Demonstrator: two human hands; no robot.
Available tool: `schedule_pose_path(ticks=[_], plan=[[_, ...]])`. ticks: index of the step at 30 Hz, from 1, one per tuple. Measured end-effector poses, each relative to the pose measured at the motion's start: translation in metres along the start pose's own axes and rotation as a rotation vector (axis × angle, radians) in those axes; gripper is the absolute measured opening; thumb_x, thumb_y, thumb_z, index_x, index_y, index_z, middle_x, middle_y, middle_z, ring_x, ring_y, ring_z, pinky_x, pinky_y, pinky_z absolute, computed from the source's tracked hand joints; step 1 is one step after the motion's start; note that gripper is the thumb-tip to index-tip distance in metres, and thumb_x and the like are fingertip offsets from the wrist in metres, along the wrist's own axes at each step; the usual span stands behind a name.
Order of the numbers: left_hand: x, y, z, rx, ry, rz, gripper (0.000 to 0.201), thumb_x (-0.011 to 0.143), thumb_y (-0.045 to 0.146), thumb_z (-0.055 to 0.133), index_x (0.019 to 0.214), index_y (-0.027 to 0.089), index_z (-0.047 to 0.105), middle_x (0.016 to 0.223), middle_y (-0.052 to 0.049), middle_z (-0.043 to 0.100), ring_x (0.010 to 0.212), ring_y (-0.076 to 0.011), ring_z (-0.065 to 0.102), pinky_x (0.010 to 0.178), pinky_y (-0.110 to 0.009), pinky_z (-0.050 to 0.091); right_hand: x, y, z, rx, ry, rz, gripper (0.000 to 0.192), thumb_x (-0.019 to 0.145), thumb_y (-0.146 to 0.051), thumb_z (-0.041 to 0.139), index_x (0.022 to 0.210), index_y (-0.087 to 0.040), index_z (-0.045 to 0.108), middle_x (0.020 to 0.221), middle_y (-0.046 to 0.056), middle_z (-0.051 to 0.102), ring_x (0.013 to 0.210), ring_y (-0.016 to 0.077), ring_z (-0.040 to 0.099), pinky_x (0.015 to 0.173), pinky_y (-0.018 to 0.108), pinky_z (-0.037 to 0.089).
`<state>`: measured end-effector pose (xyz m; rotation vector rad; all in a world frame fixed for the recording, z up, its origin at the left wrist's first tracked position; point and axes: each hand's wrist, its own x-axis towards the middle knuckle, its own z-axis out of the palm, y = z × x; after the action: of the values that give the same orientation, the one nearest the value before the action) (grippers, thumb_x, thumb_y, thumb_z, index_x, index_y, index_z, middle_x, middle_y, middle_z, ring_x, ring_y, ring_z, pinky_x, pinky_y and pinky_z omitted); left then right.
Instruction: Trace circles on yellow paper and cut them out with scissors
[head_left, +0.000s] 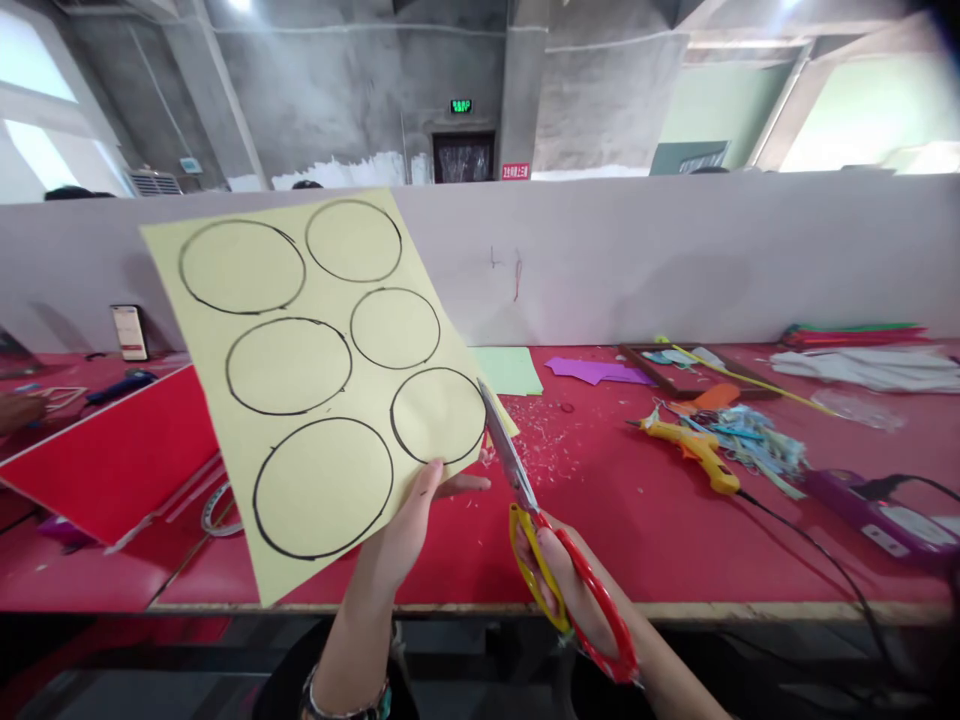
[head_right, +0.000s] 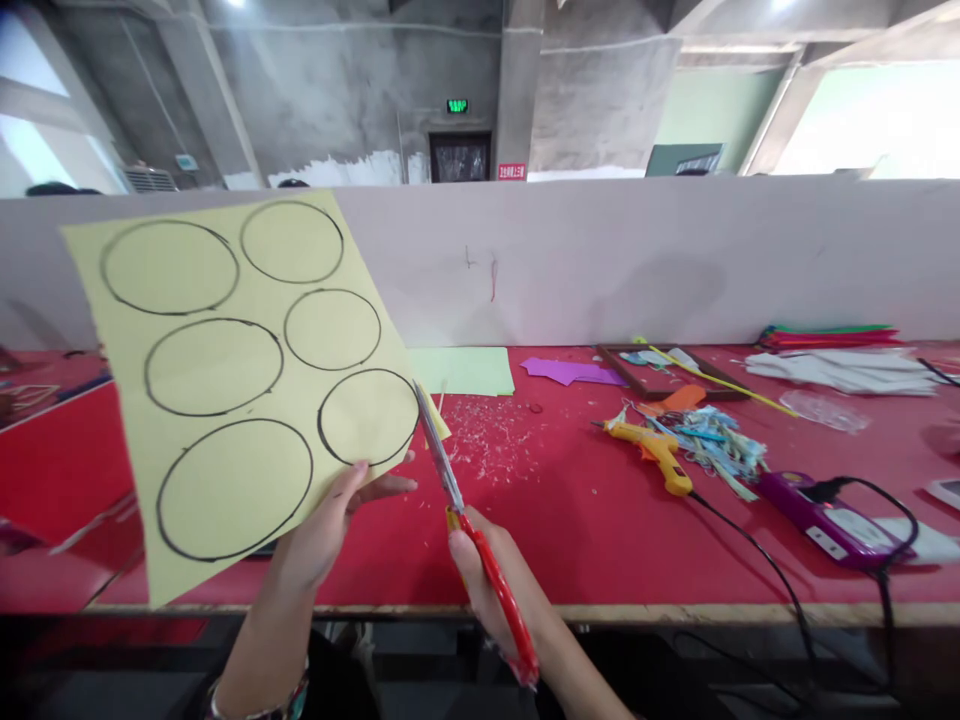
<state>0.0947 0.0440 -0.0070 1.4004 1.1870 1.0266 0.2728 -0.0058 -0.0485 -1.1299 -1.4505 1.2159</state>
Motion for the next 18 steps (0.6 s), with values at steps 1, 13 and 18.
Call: schedule_pose_path(ticks=[1, 13, 18], plan=[[0.0, -0.001, 0.0, -0.016, 0.009, -0.016, 0.048, 0.083, 0.054, 0.035, 0.079, 0.02, 0.068, 0.091, -0.007, 0.072, 0.106, -0.0255, 0.056, 0.108, -0.04, 0.02, -0.001, -0.001, -0.001, 0.008, 0.001, 0.034, 0.047, 0.085, -0.063, 0.034, 0.071, -0.018, 0.042, 0.056, -0.006, 0.037, 0.041, 0.0053, 0.031, 0.038, 0.018, 0.027], [0.009, -0.001, 0.017, -0.332, -0.081, -0.136, 0.034, 0.08, 0.034, 0.043, 0.066, 0.016, 0.068, 0.08, -0.007, 0.072, 0.067, -0.0192, 0.066, 0.081, -0.035, 0.045, -0.004, 0.008, -0.006, 0.25, 0.038, 0.467, 0.055, 0.074, -0.071, 0.042, 0.062, -0.017, 0.044, 0.045, -0.007, 0.042, 0.027, 0.0023, 0.034, 0.027, 0.013, 0.029], [0.016, -0.013, 0.031, -0.299, -0.228, -0.2, 0.041, 0.082, 0.035, 0.037, 0.065, 0.015, 0.068, 0.08, -0.007, 0.072, 0.066, -0.0174, 0.065, 0.08, -0.032, 0.045, -0.014, 0.004, -0.015, 0.299, 0.041, 0.592, 0.054, 0.078, -0.067, 0.039, 0.059, -0.017, 0.045, 0.047, -0.005, 0.048, 0.023, 0.0013, 0.034, 0.025, 0.012, 0.029]])
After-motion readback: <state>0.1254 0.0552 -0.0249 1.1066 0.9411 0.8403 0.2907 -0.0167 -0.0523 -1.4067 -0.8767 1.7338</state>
